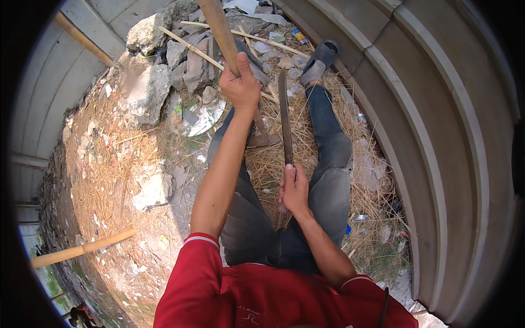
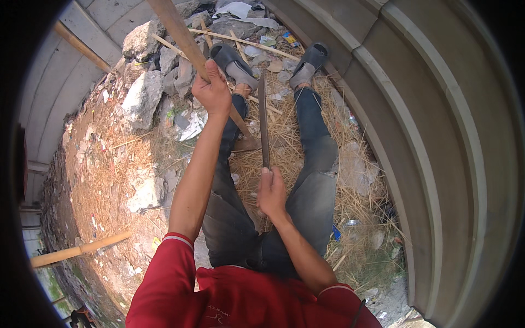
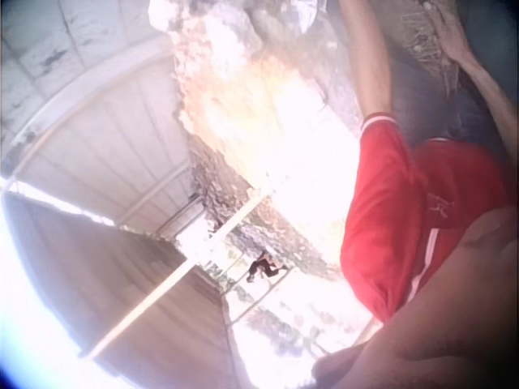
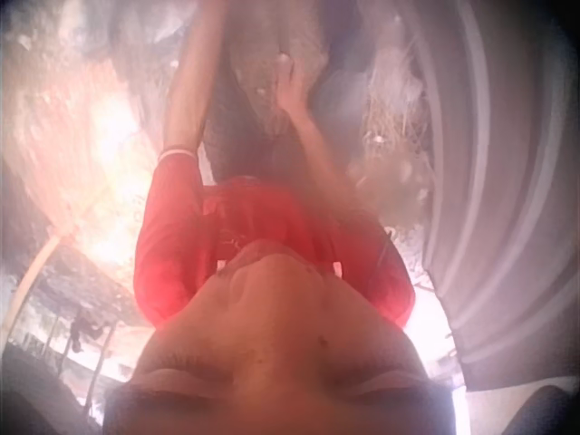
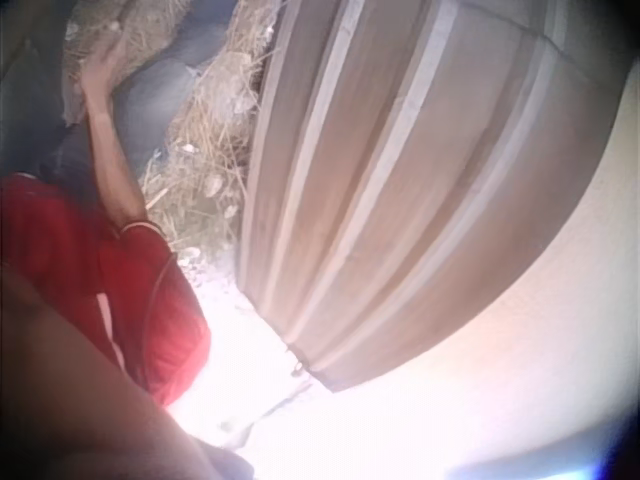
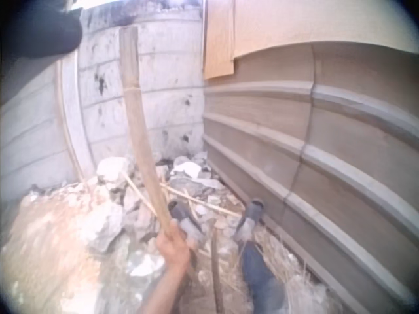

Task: The person sits on the ground and uses a knife to shave and smooth a long bamboo stick. They hold the stick with one hand and repeatedly scrape along its length with the knife in the other hand, removing thin strips of material.

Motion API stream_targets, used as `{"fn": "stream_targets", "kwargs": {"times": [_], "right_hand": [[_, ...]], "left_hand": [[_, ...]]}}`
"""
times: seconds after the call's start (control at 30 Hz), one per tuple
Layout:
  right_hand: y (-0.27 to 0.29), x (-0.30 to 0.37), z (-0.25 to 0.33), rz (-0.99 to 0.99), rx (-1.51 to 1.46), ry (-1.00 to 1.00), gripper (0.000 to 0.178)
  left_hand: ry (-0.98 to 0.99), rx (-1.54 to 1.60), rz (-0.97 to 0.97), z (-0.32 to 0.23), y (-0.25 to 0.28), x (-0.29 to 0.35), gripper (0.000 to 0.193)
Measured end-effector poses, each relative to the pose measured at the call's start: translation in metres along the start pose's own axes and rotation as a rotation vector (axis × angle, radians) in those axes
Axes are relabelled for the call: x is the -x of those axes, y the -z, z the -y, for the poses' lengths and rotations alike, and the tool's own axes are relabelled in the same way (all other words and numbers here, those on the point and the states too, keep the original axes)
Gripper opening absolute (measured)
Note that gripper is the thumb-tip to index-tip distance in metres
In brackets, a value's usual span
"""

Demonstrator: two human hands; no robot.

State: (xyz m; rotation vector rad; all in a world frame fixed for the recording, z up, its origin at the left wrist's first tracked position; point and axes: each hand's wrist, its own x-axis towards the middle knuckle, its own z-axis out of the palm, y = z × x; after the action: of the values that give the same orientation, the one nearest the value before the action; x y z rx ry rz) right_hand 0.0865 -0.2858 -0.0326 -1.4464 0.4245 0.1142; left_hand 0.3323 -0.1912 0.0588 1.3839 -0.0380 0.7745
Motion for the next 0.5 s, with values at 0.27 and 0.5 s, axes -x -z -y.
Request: {"fn": "stream_targets", "kwargs": {"times": [0.27, 0.5], "right_hand": [[0.002, 0.003, -0.065, -0.044, 0.057, -0.042, 0.037], [0.014, -0.005, 0.004, -0.112, 0.264, 0.161, 0.034]], "left_hand": [[-0.011, 0.062, -0.038, 0.021, 0.007, -0.009, 0.045], [-0.002, 0.065, -0.069, 0.015, 0.023, 0.004, 0.050]]}}
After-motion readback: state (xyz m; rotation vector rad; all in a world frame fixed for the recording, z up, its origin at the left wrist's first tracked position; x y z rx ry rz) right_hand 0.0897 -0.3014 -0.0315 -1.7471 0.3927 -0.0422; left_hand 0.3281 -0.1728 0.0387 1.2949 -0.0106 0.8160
